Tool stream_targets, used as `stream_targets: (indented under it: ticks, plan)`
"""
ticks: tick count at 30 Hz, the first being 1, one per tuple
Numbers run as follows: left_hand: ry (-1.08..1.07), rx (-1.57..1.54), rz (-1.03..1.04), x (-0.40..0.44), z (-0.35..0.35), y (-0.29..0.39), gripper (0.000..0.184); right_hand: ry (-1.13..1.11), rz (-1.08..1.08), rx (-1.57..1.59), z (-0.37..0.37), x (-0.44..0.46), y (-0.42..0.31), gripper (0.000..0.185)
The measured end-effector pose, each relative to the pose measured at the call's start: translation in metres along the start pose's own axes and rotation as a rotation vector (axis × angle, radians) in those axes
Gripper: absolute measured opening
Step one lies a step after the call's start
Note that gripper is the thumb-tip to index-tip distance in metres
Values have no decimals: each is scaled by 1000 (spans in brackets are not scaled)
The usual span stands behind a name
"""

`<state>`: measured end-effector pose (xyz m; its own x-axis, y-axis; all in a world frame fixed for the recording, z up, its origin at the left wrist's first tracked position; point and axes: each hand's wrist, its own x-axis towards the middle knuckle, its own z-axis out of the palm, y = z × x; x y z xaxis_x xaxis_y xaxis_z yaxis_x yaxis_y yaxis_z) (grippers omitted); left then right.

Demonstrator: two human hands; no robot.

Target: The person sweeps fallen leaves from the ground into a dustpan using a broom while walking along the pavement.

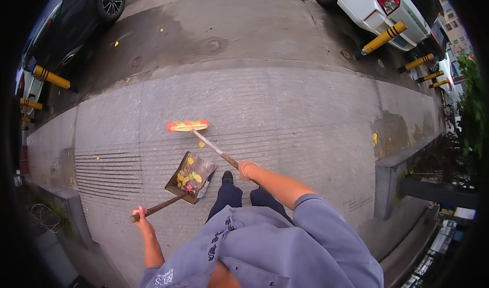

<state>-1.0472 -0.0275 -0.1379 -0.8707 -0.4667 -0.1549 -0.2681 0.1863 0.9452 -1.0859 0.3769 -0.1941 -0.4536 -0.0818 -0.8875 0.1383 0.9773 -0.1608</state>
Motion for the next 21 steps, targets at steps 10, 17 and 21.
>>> stream_targets:
  ticks: [10, 17, 21]
  plan:
    - [28, -7, -44, 0, -37, -28, 23, -595, -3, 1050, 11, -63, 30, 13]
    - [86, -259, -21, 10, -21, -11, 26, -184, 52, 950, 21, -120, 44, 11]
    - [-17, -203, 93, 20, 8, 8, 27, -58, 199, 1174, 63, -154, 74, 9]
